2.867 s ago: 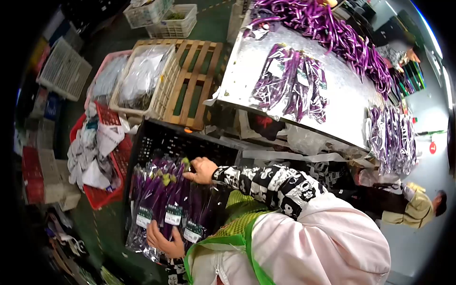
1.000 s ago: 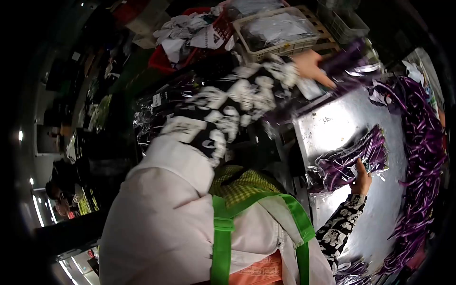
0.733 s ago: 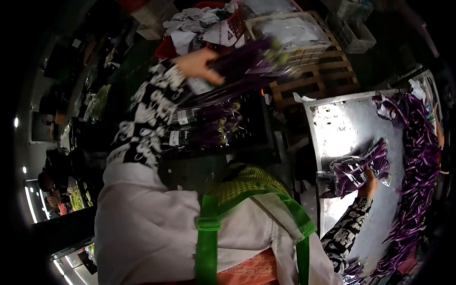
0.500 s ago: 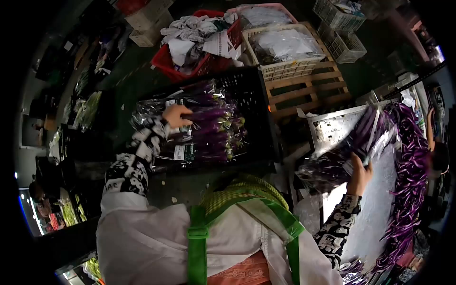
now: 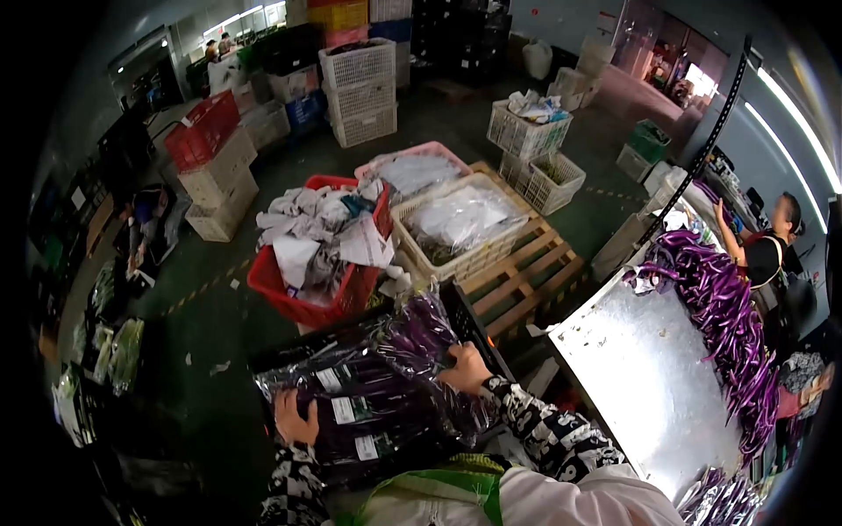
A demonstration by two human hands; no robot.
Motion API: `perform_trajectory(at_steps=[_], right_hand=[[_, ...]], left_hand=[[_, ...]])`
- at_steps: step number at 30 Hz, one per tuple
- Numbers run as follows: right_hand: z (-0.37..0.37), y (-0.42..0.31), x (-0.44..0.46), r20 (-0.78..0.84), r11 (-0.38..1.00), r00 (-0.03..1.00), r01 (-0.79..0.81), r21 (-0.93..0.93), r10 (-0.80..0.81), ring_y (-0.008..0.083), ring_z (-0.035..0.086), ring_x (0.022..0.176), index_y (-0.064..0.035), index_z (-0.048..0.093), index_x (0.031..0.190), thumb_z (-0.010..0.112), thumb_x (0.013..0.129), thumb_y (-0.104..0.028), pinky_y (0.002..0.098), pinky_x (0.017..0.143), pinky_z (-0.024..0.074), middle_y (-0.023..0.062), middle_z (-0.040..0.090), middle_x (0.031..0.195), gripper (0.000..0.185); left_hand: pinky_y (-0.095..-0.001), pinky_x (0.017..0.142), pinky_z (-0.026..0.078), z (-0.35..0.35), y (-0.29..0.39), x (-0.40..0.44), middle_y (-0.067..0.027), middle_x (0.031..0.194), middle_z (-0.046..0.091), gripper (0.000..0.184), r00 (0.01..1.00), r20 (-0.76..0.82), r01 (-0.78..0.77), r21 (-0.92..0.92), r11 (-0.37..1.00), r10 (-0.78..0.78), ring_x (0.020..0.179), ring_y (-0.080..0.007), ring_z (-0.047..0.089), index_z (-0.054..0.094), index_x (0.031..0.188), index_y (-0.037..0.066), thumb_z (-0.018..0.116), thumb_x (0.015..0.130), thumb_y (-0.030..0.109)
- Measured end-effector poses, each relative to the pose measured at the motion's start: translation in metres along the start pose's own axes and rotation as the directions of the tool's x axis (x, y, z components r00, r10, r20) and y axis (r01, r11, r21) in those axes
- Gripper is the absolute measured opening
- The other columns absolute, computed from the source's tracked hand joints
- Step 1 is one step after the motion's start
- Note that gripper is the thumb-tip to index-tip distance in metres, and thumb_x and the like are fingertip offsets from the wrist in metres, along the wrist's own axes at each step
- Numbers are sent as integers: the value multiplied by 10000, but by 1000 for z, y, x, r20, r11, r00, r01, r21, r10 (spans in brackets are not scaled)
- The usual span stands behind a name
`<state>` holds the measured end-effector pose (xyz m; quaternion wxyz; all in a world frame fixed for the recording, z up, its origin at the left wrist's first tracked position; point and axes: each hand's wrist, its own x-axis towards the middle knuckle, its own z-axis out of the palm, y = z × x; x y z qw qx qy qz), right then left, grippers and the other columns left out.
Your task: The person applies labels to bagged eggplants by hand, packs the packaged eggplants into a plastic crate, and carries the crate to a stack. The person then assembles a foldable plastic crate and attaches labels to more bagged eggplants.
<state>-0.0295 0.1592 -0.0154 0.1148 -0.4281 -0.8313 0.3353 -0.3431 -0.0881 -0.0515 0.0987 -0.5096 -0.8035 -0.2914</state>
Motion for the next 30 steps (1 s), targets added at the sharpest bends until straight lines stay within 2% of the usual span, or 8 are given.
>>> perform_trajectory(at_steps=[6, 8, 14, 16, 21, 24, 28, 30], right_hand=[[-18, 9, 12, 29, 863, 968, -236, 446, 250, 295, 544, 1004, 89, 548, 1140, 777, 626, -341, 397, 839, 442, 229, 539, 1139, 708], [9, 59, 16, -105, 921, 974, -152, 360, 202, 330, 542, 984, 83, 540, 1142, 755, 641, -341, 421, 840, 437, 235, 542, 1108, 691], [21, 88, -13, 215, 938, 916, -346, -11, 340, 394, 510, 1088, 66, 483, 1145, 719, 639, -388, 439, 857, 466, 348, 458, 1186, 719], [11, 63, -13, 294, 940, 920, -170, -295, 259, 399, 529, 1032, 55, 476, 1149, 694, 656, -374, 448, 869, 454, 316, 465, 1085, 688], [42, 110, 5, 265, 959, 934, -189, -211, 242, 391, 615, 793, 75, 511, 965, 657, 667, -339, 461, 715, 497, 267, 595, 838, 530], [70, 120, 9, 70, 909, 949, -271, -315, 307, 374, 601, 725, 10, 541, 869, 649, 627, -252, 467, 639, 480, 216, 601, 778, 373], [55, 91, -25, -401, 957, 912, -38, -289, -84, 341, 581, 684, -11, 538, 897, 589, 715, -232, 458, 502, 395, 175, 519, 647, 291], [38, 62, -46, -312, 990, 948, 26, -138, -68, 450, 501, 959, 58, 436, 1145, 491, 718, 4, 484, 837, 430, 263, 486, 1059, 434]], left_hand=[[-441, 826, 489, 30, -6, -10, -203, 1062, 616, 381, 947, -195, 253, -41, 967, -256, 1040, -396, 575, 642, 972, 13, 556, 890, 375], [-423, 807, 501, 36, -9, -13, -190, 1027, 637, 378, 931, -301, 215, -9, 977, -207, 1012, -385, 594, 652, 945, 12, 553, 893, 373], [-469, 925, 443, 29, -4, -12, -155, 1068, 635, 355, 938, -250, 257, 34, 966, -241, 1054, -373, 574, 666, 929, 35, 542, 892, 366], [-525, 1007, 348, 19, -2, -10, -104, 1135, 607, 385, 958, -138, 284, 298, 911, -253, 1076, -346, 560, 697, 832, 92, 535, 871, 440], [-517, 878, 400, 39, -11, -9, -123, 1130, 598, 649, 683, -703, 647, 459, 609, -196, 971, -342, 575, 701, 988, 142, 401, 821, 693], [-458, 886, 402, -2, 26, 18, -165, 1141, 573, 870, 507, -341, 843, 388, 372, -792, 1012, -361, 555, 504, 1288, 140, 532, 683, 764], [-464, 861, 443, -4, -14, -4, -204, 1055, 580, 929, 536, -100, 767, 472, 434, -838, 1014, -364, 555, 464, 1173, -26, 635, 640, 715], [-462, 773, 472, -8, -18, -8, -214, 954, 597, 864, 555, -41, 769, 405, 494, -831, 932, -380, 583, 479, 1033, -25, 631, 640, 730]])
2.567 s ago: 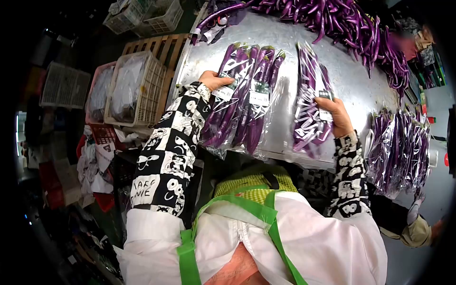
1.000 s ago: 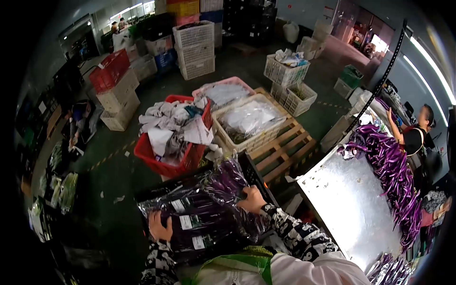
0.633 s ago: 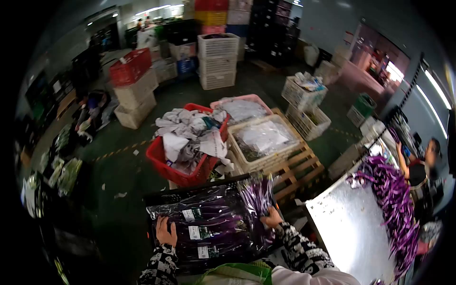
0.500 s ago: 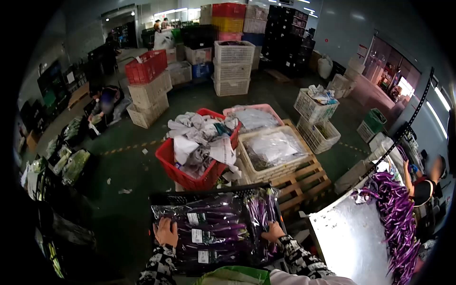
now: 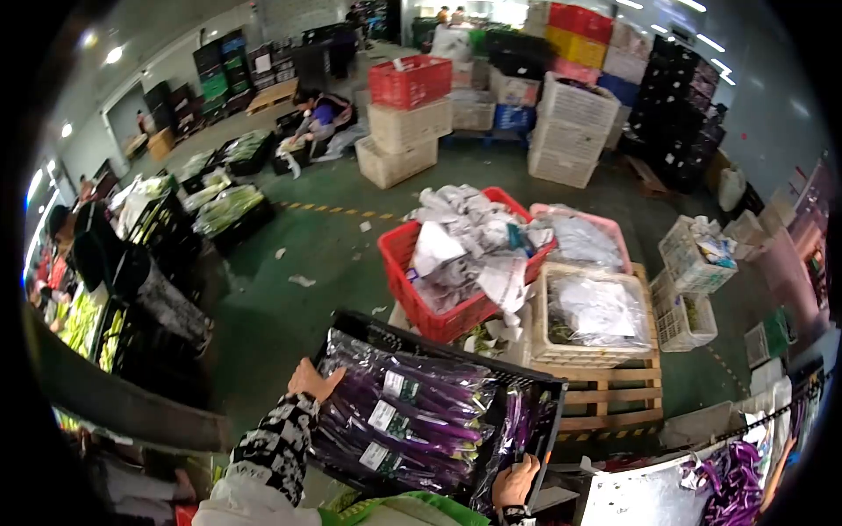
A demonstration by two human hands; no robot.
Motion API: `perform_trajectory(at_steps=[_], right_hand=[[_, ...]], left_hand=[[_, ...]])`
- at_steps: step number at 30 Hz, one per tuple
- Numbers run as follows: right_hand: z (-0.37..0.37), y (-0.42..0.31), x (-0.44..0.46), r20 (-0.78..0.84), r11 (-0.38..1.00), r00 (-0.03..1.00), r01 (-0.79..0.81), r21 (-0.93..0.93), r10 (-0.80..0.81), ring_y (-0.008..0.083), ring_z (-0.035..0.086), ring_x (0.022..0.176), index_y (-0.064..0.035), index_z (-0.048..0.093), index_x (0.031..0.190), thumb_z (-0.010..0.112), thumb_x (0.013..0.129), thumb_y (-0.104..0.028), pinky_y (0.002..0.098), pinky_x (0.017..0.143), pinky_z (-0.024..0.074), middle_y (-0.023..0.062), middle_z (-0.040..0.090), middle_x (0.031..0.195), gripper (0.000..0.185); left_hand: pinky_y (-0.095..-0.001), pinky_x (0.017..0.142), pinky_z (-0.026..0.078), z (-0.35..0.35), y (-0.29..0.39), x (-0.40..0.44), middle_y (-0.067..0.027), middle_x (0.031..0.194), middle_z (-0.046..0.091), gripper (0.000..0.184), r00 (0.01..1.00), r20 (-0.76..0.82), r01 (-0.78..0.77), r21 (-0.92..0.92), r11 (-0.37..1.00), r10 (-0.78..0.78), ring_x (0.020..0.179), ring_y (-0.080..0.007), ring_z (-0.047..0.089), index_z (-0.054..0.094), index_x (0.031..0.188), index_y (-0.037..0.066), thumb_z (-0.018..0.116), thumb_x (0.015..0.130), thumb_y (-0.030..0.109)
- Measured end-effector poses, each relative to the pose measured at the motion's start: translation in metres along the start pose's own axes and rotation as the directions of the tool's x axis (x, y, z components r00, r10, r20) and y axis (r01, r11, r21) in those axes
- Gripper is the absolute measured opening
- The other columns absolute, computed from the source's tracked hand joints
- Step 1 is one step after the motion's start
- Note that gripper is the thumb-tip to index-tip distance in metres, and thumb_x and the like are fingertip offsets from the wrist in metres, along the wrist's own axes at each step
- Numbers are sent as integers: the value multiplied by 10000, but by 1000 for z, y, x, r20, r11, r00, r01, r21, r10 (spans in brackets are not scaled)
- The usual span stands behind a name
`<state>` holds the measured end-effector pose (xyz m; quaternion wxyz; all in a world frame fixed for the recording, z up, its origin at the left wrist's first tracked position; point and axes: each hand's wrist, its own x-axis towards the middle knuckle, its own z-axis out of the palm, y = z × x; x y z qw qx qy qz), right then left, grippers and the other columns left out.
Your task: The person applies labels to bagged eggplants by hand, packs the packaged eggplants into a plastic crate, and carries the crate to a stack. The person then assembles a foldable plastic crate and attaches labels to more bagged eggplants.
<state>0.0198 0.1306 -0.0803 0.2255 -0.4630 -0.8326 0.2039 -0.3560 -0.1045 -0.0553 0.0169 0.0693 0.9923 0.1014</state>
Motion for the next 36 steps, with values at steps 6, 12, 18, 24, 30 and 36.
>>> perform_trajectory(at_steps=[6, 12, 18, 24, 30, 36], right_hand=[[14, 13, -11, 119, 999, 992, 44, 18, -46, 442, 422, 1111, 87, 400, 1194, 480, 705, 48, 489, 963, 350, 269, 404, 1212, 496], [-67, 15, 22, -20, 934, 980, -193, -300, 197, 398, 467, 1183, -192, 415, 1378, 689, 792, -311, 448, 1021, 355, 141, 458, 1369, 658], [-34, 89, 28, 341, 918, 887, -374, 132, 312, 271, 564, 850, 42, 589, 1036, 648, 838, -226, 370, 781, 453, 169, 640, 949, 338], [-71, -60, 57, 353, 580, 496, -792, -190, 793, 338, 525, 1052, 22, 514, 1192, 603, 866, -329, 459, 900, 414, 205, 570, 1166, 488], [-90, -168, -3, 96, 815, 823, -526, -244, 560, 230, 560, 593, 54, 514, 758, 587, 731, -137, 380, 521, 426, 143, 528, 635, 206], [-6, -272, -22, 249, 913, 882, -408, -24, 400, 122, 464, 541, 35, 596, 957, 614, 809, -105, 295, 484, 372, 15, 545, 648, 204]], left_hand=[[-438, 565, 472, 8, -11, 9, -190, 746, 588, 804, 967, -163, -190, 60, 980, 197, 669, -366, 604, 494, 939, -31, 624, 678, 718], [-425, 847, 462, 4, -55, 15, -275, 1059, 588, 856, 971, 239, 67, -310, 949, 10, 1038, -320, 580, 543, 1103, -82, 581, 745, 695], [-333, 420, 371, -6, -52, 34, -41, 544, 501, 543, 843, 505, 166, -575, 801, 187, 465, -118, 479, 555, 688, -9, 598, 862, 503], [-381, 475, 420, 16, -75, 64, -111, 549, 567, 566, 817, 475, -2, -565, 825, 327, 489, -190, 557, 634, 801, -25, 638, 793, 541], [-350, 443, 315, -35, -126, 171, -21, 521, 459, 523, 667, 685, 259, -582, 771, 294, 453, -126, 420, 574, 672, 19, 726, 728, 516], [-351, 459, 284, -91, -246, 277, -11, 520, 402, 475, 715, 641, 315, -652, 689, 280, 461, -128, 359, 509, 640, 51, 641, 833, 464]])
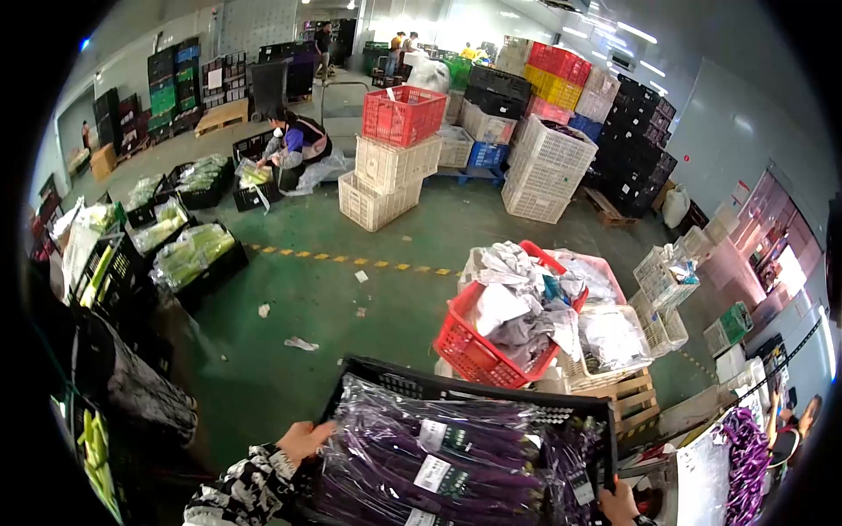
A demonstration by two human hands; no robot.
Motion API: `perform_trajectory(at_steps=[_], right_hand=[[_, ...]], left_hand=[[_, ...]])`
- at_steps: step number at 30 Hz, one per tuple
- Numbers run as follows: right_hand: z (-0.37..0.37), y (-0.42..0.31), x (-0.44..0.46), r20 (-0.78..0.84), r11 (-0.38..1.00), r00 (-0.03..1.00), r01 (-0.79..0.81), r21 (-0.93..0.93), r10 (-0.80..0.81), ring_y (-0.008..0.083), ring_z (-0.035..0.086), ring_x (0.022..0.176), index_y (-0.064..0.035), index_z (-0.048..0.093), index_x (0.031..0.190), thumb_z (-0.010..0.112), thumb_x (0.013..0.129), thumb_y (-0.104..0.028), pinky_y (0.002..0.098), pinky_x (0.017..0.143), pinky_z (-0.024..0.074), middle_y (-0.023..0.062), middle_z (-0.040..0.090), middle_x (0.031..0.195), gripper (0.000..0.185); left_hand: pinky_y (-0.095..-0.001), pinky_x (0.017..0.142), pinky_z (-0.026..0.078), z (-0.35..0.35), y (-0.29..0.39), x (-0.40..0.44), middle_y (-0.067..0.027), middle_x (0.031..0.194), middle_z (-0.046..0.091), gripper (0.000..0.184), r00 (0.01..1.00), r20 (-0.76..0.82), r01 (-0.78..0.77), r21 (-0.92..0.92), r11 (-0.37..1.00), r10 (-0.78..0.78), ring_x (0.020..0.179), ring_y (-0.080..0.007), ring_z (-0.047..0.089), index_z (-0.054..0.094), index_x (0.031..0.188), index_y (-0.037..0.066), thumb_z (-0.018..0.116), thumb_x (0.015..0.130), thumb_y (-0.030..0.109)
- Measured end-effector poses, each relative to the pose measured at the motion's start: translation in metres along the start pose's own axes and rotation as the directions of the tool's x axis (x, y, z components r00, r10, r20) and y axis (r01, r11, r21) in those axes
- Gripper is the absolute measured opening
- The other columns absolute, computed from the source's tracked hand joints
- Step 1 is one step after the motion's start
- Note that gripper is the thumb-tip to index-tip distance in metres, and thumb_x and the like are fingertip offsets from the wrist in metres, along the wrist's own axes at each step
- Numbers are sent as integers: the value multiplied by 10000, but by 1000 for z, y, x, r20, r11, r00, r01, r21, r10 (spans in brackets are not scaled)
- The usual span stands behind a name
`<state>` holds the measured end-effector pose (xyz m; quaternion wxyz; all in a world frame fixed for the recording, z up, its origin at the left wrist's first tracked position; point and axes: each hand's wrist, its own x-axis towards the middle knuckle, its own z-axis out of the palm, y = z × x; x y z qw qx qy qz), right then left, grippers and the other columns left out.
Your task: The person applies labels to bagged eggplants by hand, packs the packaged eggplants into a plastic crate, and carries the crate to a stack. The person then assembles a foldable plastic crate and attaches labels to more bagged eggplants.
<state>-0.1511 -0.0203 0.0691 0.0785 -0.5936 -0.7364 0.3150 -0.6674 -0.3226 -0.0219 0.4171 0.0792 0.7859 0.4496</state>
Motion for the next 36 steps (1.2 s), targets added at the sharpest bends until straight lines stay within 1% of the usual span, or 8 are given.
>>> perform_trajectory(at_steps=[2, 4, 7, 8, 12, 14, 16, 36], right_hand=[[30, -34, 16, 81, 995, 992, -96, 10, 95, 179, 376, 507, -4, 360, 696, 582, 781, -176, 389, 501, 312, 65, 358, 579, 294], [65, -20, 53, 212, 959, 977, -84, 272, 25, 170, 385, 513, 0, 373, 701, 570, 794, -181, 389, 494, 310, 64, 397, 571, 283], [85, -109, 64, 224, 999, 974, -3, -45, 13, 230, 540, 606, 69, 535, 843, 556, 788, -195, 397, 534, 411, 187, 563, 701, 271], [107, -93, 84, 220, 994, 971, 101, -33, -92, 480, 560, 901, 89, 498, 1025, 544, 786, -266, 518, 737, 426, 338, 582, 899, 430], [131, -165, 102, 60, 974, 975, 219, -60, -215, 509, 533, 932, 64, 513, 1032, 535, 774, -237, 538, 811, 417, 356, 569, 932, 397], [141, -182, 133, 69, 946, 944, 324, 5, -323, 511, 531, 919, 85, 500, 1004, 522, 775, -225, 543, 810, 406, 362, 562, 915, 386], [146, -207, 161, 39, 916, 916, 401, -33, -400, 511, 540, 887, 101, 500, 958, 525, 772, -219, 543, 788, 414, 365, 563, 863, 371], [184, -483, 528, -155, 969, 962, 238, 71, -225, 467, 576, 813, 78, 504, 929, 602, 767, -280, 494, 708, 449, 319, 574, 822, 405]], left_hand=[[-289, 475, 295, -40, 21, -27, -10, 514, 376, 485, 999, -26, 25, -327, 945, -35, 469, -123, 388, 497, 647, 56, 580, 866, 480], [-289, 481, 315, -78, 28, -43, -7, 520, 377, 475, 994, -63, 71, -240, 968, -89, 476, -121, 398, 489, 651, 48, 599, 860, 460], [-351, 616, 415, -129, -24, -27, -116, 742, 495, 672, 969, -237, -5, 263, 965, 69, 705, -169, 499, 494, 869, -112, 723, 753, 509], [-364, 585, 378, -139, -34, -22, -96, 772, 422, 749, 950, -262, -52, 408, 911, 171, 733, -168, 429, 445, 967, -172, 733, 762, 487], [-392, 613, 389, -171, -19, -5, -103, 765, 407, 914, 903, -354, -35, 505, 863, 244, 741, -190, 420, 448, 998, -179, 751, 659, 614], [-414, 1001, 368, -175, 17, -3, -376, 1290, 392, 1303, 930, -354, 39, 367, 929, 101, 1244, -404, 403, 303, 1266, -226, 673, 532, 785], [-400, 920, 433, -175, 55, 16, -346, 1196, 493, 1153, 922, -386, 242, 514, 823, -31, 1155, -371, 497, 385, 1213, -219, 721, 600, 698], [-378, 697, 458, -235, 408, 407, -149, 865, 629, 510, 870, -317, -187, 497, 848, 378, 796, -195, 571, 559, 962, -76, 756, 738, 337]])
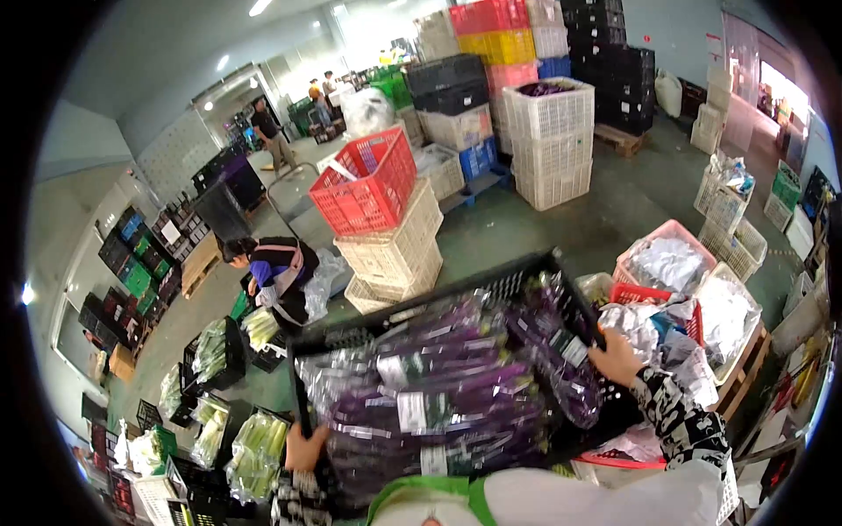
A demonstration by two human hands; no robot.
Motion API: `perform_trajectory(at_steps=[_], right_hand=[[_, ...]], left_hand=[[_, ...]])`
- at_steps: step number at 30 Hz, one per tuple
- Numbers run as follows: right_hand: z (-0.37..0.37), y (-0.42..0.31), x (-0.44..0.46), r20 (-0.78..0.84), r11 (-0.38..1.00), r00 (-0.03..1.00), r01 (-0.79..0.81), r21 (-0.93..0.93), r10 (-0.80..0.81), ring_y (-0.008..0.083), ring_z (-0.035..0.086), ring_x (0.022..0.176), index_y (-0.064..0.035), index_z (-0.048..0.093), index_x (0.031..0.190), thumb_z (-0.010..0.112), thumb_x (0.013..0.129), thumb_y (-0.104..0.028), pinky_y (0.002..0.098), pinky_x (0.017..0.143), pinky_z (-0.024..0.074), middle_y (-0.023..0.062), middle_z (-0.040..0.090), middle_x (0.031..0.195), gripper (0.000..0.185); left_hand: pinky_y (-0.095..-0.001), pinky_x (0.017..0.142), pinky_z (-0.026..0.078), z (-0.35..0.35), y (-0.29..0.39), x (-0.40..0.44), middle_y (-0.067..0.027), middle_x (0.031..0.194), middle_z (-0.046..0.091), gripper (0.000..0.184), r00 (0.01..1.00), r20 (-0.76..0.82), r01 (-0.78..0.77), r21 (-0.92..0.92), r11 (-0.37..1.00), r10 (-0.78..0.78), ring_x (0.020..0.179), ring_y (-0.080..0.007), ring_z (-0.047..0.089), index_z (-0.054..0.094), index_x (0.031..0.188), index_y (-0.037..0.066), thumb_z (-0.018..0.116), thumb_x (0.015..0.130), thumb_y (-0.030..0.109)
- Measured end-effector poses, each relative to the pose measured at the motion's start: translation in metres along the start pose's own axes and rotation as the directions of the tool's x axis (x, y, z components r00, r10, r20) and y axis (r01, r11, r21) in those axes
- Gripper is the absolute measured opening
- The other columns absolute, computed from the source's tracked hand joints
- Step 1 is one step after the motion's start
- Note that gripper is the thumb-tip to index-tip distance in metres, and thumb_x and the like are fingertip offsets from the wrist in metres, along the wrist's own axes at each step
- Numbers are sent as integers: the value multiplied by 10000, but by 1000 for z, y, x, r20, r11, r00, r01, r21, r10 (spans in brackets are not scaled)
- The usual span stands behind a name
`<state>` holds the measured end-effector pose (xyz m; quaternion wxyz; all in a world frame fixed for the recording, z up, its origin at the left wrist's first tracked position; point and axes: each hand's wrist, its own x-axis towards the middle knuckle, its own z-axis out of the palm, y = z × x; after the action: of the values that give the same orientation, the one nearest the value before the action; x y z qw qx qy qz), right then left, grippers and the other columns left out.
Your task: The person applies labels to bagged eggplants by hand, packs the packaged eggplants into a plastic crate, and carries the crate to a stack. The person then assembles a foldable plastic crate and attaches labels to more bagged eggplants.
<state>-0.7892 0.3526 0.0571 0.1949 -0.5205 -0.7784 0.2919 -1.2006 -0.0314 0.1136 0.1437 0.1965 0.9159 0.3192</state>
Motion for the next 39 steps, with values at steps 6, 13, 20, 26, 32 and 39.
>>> perform_trajectory(at_steps=[6, 13, 20, 26, 32, 39], right_hand=[[-6, -18, 92, -134, 994, 988, -65, 88, 77, 450, 574, 809, 80, 507, 952, 600, 773, -205, 477, 732, 444, 303, 581, 827, 349], [4, 28, 157, -349, 939, 872, -321, 120, 343, 345, 566, 734, 21, 527, 1046, 598, 738, -155, 403, 702, 455, 197, 586, 814, 362], [-18, 21, 284, -390, 819, 743, -371, 437, 545, 190, 559, 830, 46, 558, 1047, 571, 752, -61, 324, 745, 445, 116, 590, 888, 313], [-46, 14, 333, -499, 785, 625, -580, 217, 600, 272, 560, 728, 61, 522, 978, 614, 783, -145, 386, 655, 433, 195, 582, 796, 299], [-45, 53, 434, -615, 725, 505, -669, 166, 606, 350, 581, 810, 88, 498, 1077, 624, 779, -190, 428, 705, 440, 251, 591, 869, 427], [-78, 90, 486, -616, 682, 370, -609, 405, 696, 266, 566, 763, 75, 512, 1062, 608, 772, -143, 395, 675, 443, 185, 591, 870, 376]], left_hand=[[-291, 606, 442, 43, 121, 175, -89, 785, 630, 342, 979, 131, -139, -118, 983, 155, 675, -125, 554, 609, 870, -37, 744, 740, 249], [-314, 667, 469, 157, 257, 356, -86, 851, 641, 402, 828, 397, -325, -236, 916, 396, 750, -155, 577, 611, 984, -35, 729, 769, 282], [-349, 766, 479, 274, 431, 490, -161, 918, 656, 436, 683, 465, -581, -120, 805, 563, 856, -222, 618, 587, 1051, -46, 692, 777, 276], [-347, 779, 482, 346, 498, 567, -168, 964, 655, 457, 541, 553, -510, -384, 770, 634, 868, -238, 623, 571, 1085, -65, 710, 748, 210], [-369, 758, 455, 436, 631, 644, -198, 927, 626, 430, 472, 564, -620, -333, 711, 677, 855, -250, 593, 543, 986, -108, 716, 751, 207], [-333, 762, 470, 556, 777, 668, -222, 933, 622, 495, 334, 679, -793, -173, 584, 654, 867, -251, 603, 540, 1004, -95, 739, 741, 275]])
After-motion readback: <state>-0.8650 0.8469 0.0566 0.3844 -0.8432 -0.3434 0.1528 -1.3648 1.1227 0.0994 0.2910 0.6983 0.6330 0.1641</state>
